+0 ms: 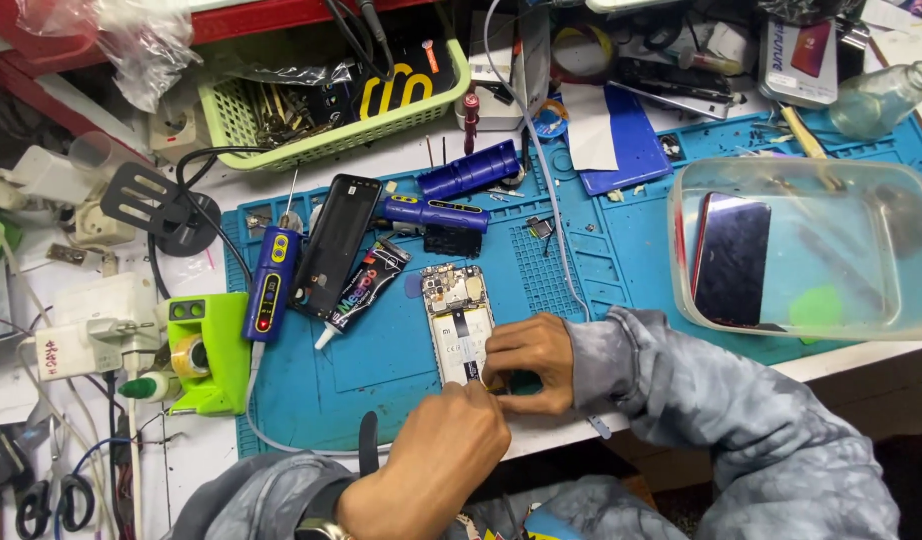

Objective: The person works on a disassembled smartphone placed on a blue mat, using a small metal tool to manipulate the battery and internal components. They then pick up the phone's screen assembly, align it with the main body, and press the edges to secure it.

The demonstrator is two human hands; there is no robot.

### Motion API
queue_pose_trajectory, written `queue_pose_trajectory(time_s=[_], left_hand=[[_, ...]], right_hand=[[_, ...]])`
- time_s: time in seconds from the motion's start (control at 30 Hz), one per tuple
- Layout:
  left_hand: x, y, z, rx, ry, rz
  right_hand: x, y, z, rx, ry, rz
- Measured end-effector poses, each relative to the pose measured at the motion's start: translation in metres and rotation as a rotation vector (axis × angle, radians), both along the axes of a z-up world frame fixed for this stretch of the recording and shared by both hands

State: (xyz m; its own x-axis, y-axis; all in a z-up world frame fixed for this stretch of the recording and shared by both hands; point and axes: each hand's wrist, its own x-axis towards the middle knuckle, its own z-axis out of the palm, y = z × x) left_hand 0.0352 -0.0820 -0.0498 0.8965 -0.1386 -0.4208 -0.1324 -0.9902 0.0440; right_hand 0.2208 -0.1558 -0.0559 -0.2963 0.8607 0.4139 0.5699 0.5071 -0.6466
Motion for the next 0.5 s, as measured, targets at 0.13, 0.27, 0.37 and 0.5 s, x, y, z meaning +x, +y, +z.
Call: queue_pose_trajectory(time_s=[0.13, 0.27, 0.37, 0.5], left_hand=[[-0.009, -0.002, -0.006, 0.015, -0.125, 0.036], [-0.011, 0.002, 0.003, -0.018, -0.136, -0.002], [-0.009, 0.003, 0.003, -0.02, -0.135, -0.023], [-0.007, 0.001, 0.003, -0.023, -0.113, -0.032]], right_hand=[[-0.001, 0.0, -0.001, -0.019, 0.006, 0.001], [-0.003, -0.002, -0.004, -0.008, 0.002, -0.009], [-0.003, -0.002, -0.004, 0.01, -0.001, -0.012], [-0.002, -0.001, -0.009, 0.048, -0.022, 0.004]])
